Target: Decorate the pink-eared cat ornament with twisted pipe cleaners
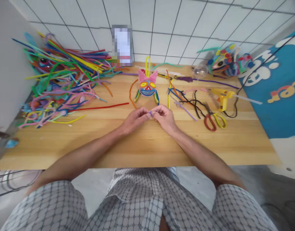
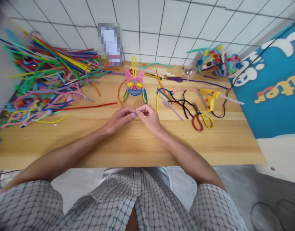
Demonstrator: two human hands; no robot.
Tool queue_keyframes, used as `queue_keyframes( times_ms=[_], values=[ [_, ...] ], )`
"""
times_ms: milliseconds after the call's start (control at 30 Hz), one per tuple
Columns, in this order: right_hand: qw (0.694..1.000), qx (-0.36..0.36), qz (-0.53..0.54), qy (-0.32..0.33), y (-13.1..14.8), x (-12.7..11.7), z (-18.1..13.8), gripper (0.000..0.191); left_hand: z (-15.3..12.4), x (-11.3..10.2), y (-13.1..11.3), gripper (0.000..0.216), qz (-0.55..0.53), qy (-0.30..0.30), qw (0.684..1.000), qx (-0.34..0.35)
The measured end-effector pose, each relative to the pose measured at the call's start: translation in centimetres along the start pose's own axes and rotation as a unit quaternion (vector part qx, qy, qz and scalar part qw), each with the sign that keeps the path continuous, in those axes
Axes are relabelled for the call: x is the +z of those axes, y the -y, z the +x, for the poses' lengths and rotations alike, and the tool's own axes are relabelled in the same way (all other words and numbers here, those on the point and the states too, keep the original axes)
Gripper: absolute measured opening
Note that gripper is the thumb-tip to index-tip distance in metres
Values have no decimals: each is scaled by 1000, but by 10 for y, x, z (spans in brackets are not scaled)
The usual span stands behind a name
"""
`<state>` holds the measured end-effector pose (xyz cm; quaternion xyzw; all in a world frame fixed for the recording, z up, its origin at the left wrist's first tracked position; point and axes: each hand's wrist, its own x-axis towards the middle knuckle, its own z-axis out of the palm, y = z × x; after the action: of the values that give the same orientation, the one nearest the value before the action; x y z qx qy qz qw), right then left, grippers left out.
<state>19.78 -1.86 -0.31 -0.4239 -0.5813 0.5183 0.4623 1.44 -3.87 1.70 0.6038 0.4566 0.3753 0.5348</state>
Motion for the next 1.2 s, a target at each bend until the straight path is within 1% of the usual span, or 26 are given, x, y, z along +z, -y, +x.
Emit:
queue_keyframes(
  times_ms=[133, 233, 433, 533, 700, 767, 833, 867, 933, 1000, 1033, 1067, 1100, 1133, 1167, 1200],
  values=[
    [1000, -8, 15, -16, 0, 2, -2, 17, -2, 5, -6, 39, 22, -14, 1000, -4],
    [1000, -14, 13, -22, 1, 2, -4, 17, 0, 8, -7, 40, 23, -21, 999, -9],
    [999, -30, -27, -9, 6, 1, -6, 15, 1, 13, -7, 42, -2, -59, 998, -18],
    [998, -43, -55, 0, 5, 0, -7, 13, 0, 11, -4, 43, 15, -59, 998, -6],
    [990, -86, -112, 17, 3, -3, -3, 9, 4, 6, 1, 35, 58, -48, 997, 23],
    [983, -112, -144, 9, 9, -10, 3, 8, 8, 5, 1, 34, 63, -46, 997, 24],
    [977, -123, -175, -13, 18, -27, 10, 9, 14, 3, 1, 33, 67, -48, 996, 25],
    [974, -116, -190, -29, 22, -39, 12, 9, 18, 2, 1, 33, 65, -49, 996, 26],
    [969, -82, -215, -94, 30, -73, 11, 11, 24, -1, 3, 32, 46, -49, 997, 23],
    [947, -51, -263, -177, 33, -116, 2, 15, 30, -5, 8, 31, 2, -47, 999, 14],
    [925, -43, -300, -231, 32, -139, -5, 18, 32, -6, 10, 30, -24, -46, 999, 9],
    [893, -35, -346, -287, 31, -161, -12, 22, 33, -8, 12, 29, -49, -44, 998, 5],
    [851, -27, -403, -337, 29, -182, -18, 26, 34, -9, 14, 28, -72, -43, 996, 3],
    [800, -16, -458, -388, 28, -200, -24, 31, 35, -11, 16, 27, -92, -40, 995, 2],
    [760, 4, -500, -415, 26, -216, -28, 35, 36, -11, 17, 26, -110, -37, 993, 1],
    [731, 31, -528, -431, 25, -229, -30, 38, 36, -12, 17, 27, -126, -33, 992, -1]
  ],
)
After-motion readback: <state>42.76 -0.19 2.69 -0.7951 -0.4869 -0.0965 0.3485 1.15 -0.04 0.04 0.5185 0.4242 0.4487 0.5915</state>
